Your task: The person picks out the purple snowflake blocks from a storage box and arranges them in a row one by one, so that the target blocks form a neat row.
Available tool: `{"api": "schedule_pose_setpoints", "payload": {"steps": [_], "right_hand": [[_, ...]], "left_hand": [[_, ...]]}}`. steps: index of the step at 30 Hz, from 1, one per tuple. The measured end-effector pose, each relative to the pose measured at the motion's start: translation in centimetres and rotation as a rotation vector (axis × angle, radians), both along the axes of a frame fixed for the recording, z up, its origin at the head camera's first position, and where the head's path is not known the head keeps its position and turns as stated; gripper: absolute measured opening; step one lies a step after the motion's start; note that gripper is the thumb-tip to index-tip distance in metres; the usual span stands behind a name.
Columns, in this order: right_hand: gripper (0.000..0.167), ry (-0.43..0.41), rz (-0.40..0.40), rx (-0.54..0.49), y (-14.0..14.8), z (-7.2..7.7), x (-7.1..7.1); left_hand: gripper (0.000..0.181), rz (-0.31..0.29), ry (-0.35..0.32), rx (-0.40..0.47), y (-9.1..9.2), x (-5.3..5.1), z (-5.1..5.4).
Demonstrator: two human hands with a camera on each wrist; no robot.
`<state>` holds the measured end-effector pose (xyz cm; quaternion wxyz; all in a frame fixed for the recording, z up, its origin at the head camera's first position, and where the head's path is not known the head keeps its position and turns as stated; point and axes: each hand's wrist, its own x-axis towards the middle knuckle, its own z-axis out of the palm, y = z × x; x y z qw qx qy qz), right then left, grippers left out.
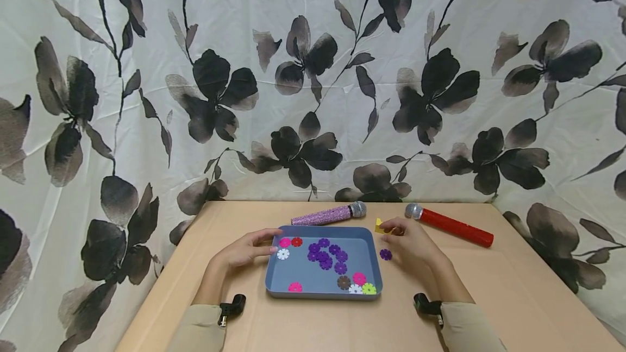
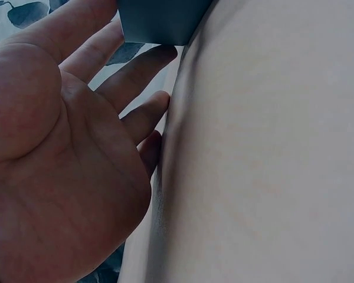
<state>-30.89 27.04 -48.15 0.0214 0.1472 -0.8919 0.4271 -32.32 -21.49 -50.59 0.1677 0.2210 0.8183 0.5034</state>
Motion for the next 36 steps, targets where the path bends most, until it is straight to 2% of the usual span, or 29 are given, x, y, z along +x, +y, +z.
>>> {"api": "schedule_pose_setpoints", "payload": {"steps": [3, 9, 18, 22, 26, 31, 36], "right_hand": [[0.032, 0.041, 0.043, -0.056, -0.2, 0.5, 0.1], [0.028, 0.042, 0.070, -0.115, -1.5, 1.7, 0.7], [0.033, 0.010, 0.163, -0.095, -4.7, 2.6, 1.4], [0.031, 0.027, 0.213, -0.080, -6.2, 2.4, 1.6], [0.030, 0.011, 0.226, -0.054, -7.6, 1.9, 1.6], [0.032, -0.007, 0.268, 0.024, -8.9, 1.2, 1.3], [0.033, 0.014, 0.330, 0.086, -9.7, 0.3, 1.0]], "left_hand": [[0.056, -0.002, 0.004, -0.002, 0.0, 0.0, 0.0], [0.055, -0.004, 0.001, 0.003, 0.0, 0.0, 0.0], [0.053, 0.003, -0.001, 0.000, 0.0, 0.0, 0.0], [0.053, 0.004, 0.001, -0.003, -0.1, 0.1, 0.0], [0.054, 0.004, 0.008, -0.003, -0.1, 0.2, 0.0], [0.055, 0.003, 0.008, 0.001, -0.1, 0.2, 0.0], [0.055, 0.004, 0.011, -0.007, -0.1, 0.1, 0.0]]}}
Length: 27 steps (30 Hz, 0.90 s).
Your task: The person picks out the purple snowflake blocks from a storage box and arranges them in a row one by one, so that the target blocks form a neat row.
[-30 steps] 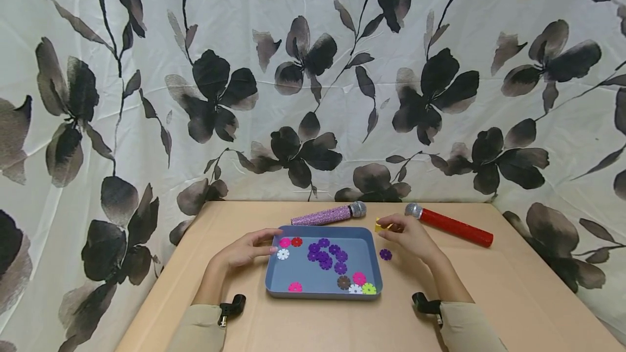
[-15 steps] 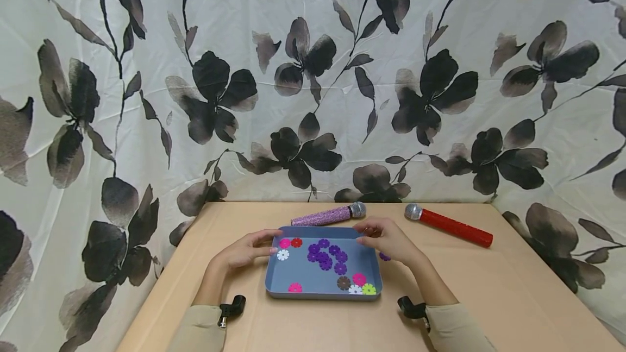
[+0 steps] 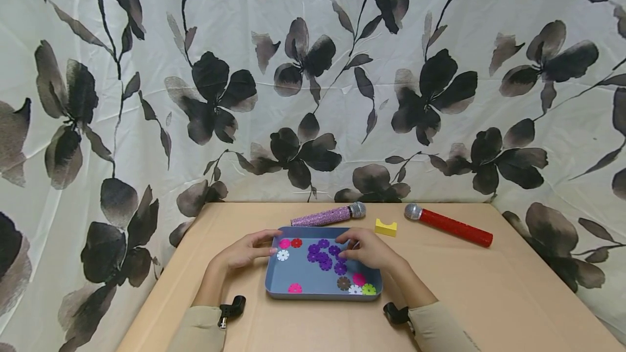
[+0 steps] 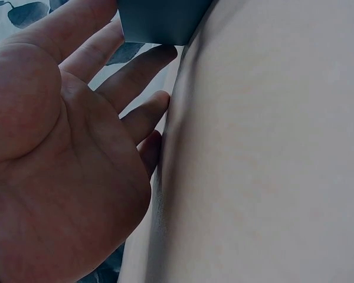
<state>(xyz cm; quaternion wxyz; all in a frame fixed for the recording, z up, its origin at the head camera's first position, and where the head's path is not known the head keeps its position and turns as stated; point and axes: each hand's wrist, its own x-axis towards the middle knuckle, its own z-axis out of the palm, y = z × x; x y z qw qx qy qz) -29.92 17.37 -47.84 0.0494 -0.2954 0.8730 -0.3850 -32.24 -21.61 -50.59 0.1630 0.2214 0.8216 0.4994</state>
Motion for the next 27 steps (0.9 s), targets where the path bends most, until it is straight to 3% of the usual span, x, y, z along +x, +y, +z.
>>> {"api": "schedule_pose_setpoints", "payload": {"steps": [5, 14, 27], "right_hand": [[0.028, 0.051, 0.002, 0.047, -0.3, -0.6, -0.1], [0.020, 0.020, -0.050, 0.125, -0.9, -0.9, 0.2], [0.009, 0.079, -0.098, 0.217, -1.7, -1.2, 0.5]], "left_hand": [[0.054, -0.005, 0.005, -0.003, 0.1, 0.0, 0.0], [0.055, -0.001, -0.004, 0.007, 0.2, 0.2, 0.2], [0.056, 0.001, -0.006, 0.008, 0.1, 0.2, 0.1]]}}
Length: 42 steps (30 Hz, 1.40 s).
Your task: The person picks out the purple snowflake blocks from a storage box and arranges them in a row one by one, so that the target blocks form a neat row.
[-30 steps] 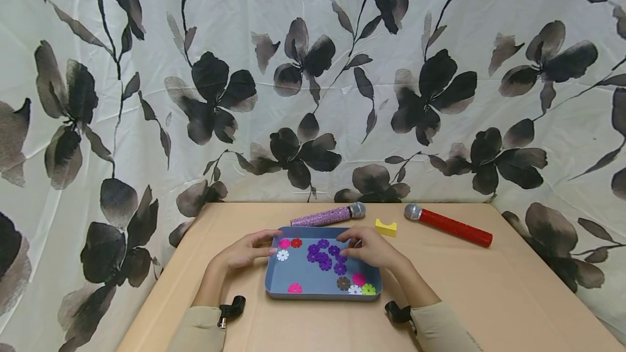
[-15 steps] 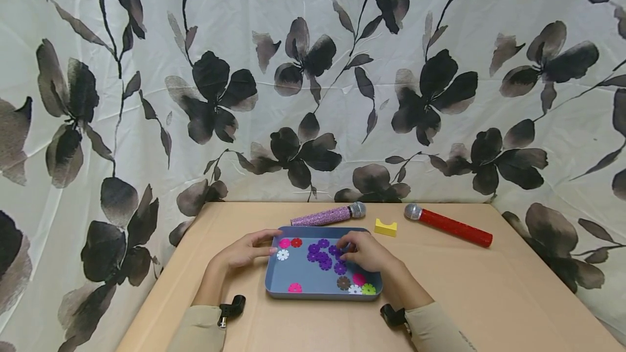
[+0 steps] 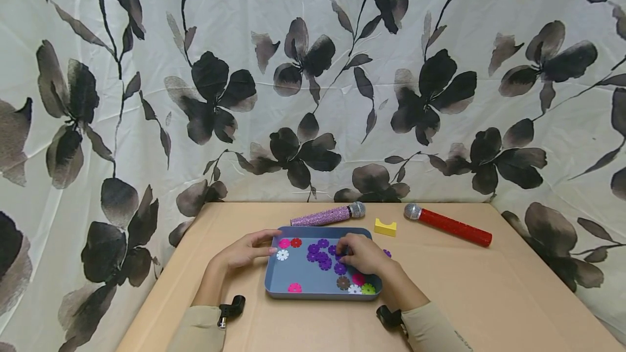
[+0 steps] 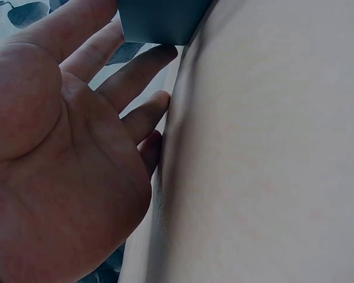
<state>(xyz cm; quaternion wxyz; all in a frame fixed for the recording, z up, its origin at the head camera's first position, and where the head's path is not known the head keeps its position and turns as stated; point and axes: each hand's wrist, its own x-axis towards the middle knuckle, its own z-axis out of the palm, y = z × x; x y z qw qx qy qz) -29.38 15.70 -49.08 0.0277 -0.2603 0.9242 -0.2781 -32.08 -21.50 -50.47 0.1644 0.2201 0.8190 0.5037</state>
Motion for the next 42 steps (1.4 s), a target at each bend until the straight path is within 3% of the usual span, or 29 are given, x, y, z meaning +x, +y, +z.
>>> {"api": "schedule_pose_setpoints", "payload": {"steps": [13, 24, 30, 42], "right_hand": [[0.009, 0.002, -0.015, 0.008, -0.2, 0.3, 0.2], [0.011, -0.022, 0.019, -0.055, 0.3, 0.3, -0.1], [0.008, -0.030, 0.027, -0.082, 0.9, 0.6, 0.0], [0.015, -0.038, -0.012, -0.265, 2.2, 1.4, 0.0]], "left_hand": [[0.055, -0.029, 0.045, 0.004, -0.2, 0.0, 0.1], [0.053, -0.003, 0.036, -0.008, 0.0, 0.1, 0.1], [0.053, -0.024, 0.043, -0.004, 0.1, 0.0, 0.2], [0.055, -0.036, 0.045, -0.008, 0.0, 0.0, 0.1]]}}
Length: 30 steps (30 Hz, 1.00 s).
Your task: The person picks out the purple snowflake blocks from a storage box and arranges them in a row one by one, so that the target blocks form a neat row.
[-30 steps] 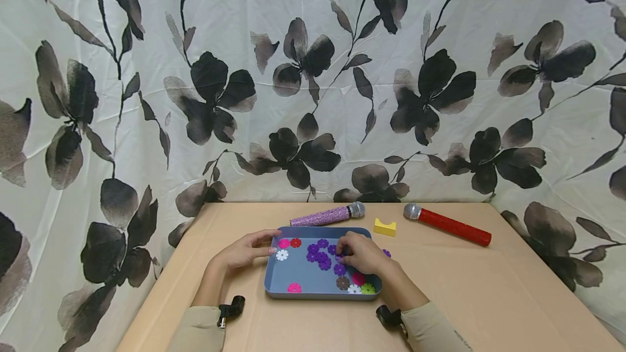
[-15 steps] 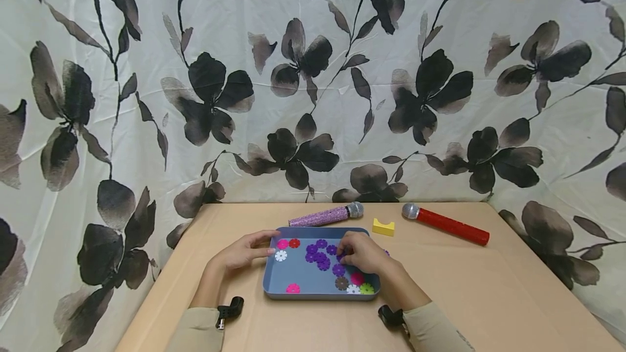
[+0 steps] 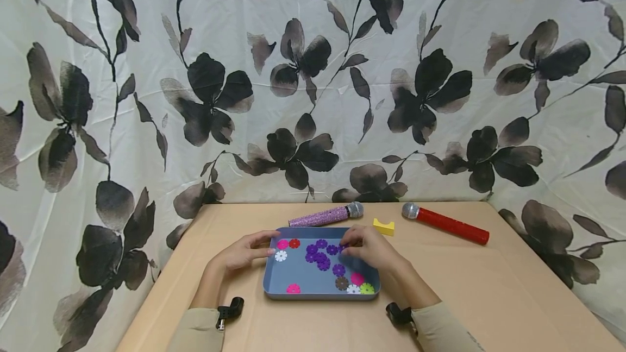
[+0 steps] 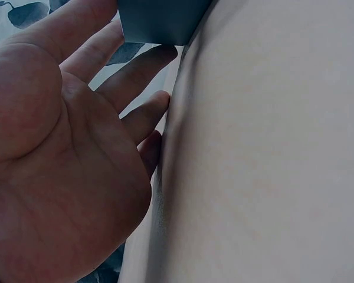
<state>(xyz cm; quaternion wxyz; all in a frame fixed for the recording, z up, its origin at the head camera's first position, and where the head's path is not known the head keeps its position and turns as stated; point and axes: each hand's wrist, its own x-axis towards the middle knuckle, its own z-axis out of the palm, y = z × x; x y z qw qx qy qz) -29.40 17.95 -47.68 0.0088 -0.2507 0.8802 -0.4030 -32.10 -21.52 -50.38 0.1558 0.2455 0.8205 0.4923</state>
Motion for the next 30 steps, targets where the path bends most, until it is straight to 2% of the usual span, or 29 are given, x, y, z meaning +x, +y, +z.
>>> {"api": "schedule_pose_setpoints", "payload": {"steps": [7, 11, 15, 18, 26, 30], "right_hand": [[0.017, -0.018, -0.060, -0.042, 1.0, 0.9, 0.1], [0.016, 0.014, -0.066, -0.053, 2.0, 1.0, -0.2], [0.016, 0.049, -0.070, -0.061, 3.2, 1.3, -0.4], [0.017, 0.044, -0.088, -0.067, 4.2, 1.6, -0.4], [0.017, 0.040, -0.104, -0.068, 6.9, 1.8, -0.6], [0.018, 0.012, -0.117, -0.046, 8.1, 1.9, -0.6]], "left_hand": [[0.056, 0.000, 0.001, -0.004, -0.1, -0.2, -0.1], [0.056, 0.002, 0.004, -0.003, -0.1, -0.3, -0.2], [0.056, 0.013, -0.025, 0.006, -0.1, -0.4, -0.2], [0.056, 0.015, -0.033, 0.017, 0.0, -0.3, -0.2], [0.054, -0.005, 0.010, -0.001, 0.0, -0.1, 0.0], [0.054, -0.010, 0.008, 0.011, 0.0, -0.1, -0.1]]}}
